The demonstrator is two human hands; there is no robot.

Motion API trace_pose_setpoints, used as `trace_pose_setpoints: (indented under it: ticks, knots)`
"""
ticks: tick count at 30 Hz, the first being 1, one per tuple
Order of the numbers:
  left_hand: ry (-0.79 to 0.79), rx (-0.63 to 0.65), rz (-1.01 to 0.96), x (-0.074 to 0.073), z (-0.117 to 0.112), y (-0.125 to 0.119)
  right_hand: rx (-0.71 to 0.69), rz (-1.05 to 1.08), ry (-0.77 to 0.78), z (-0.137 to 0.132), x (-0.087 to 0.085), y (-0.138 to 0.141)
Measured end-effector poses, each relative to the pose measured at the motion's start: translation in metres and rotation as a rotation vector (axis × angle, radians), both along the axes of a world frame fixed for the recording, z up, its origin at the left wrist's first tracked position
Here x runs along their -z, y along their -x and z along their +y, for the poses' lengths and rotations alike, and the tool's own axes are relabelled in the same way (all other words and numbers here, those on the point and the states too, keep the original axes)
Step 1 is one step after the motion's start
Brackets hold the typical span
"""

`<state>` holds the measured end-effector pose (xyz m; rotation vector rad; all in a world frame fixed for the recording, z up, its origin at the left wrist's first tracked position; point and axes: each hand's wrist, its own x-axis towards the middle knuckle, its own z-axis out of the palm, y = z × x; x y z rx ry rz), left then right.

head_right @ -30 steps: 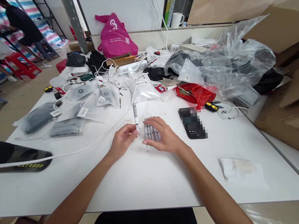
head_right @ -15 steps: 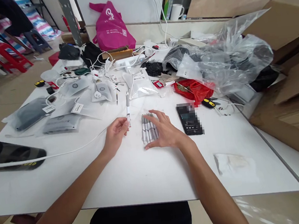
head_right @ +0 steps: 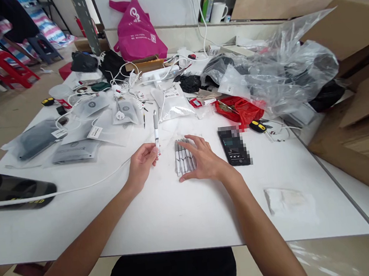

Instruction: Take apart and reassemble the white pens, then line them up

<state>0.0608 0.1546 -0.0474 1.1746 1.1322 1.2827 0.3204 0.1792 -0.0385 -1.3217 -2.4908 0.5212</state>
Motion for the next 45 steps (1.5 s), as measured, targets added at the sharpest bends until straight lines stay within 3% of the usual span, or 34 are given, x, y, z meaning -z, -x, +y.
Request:
trace_pose_setpoints:
  ticks: [12, 16, 21, 24, 30, 45]
  knots:
    - [0.005, 0.007, 0.001, -0.002, -0.001, 0.0, 0.019, 0.031, 0.015, 0.001, -0.002, -0.002]
    - [0.013, 0.038, 0.007, -0.005, -0.002, -0.001, -0.002, 0.24, 0.008, -0.003, -0.008, 0.006]
    - [0.01, 0.163, 0.053, -0.01, -0.009, -0.005, -0.05, 0.466, 0.016, -0.007, -0.018, 0.016]
    - [0.038, 0.153, 0.018, -0.01, -0.009, -0.006, -0.01, 0.324, -0.02, -0.003, -0.018, 0.001]
    - [0.034, 0.091, 0.011, -0.003, -0.004, -0.002, 0.128, -0.016, 0.161, 0.005, -0.001, -0.028]
    - [0.033, 0.101, 0.016, -0.002, -0.004, -0.002, 0.106, -0.03, 0.176, 0.005, 0.002, -0.028]
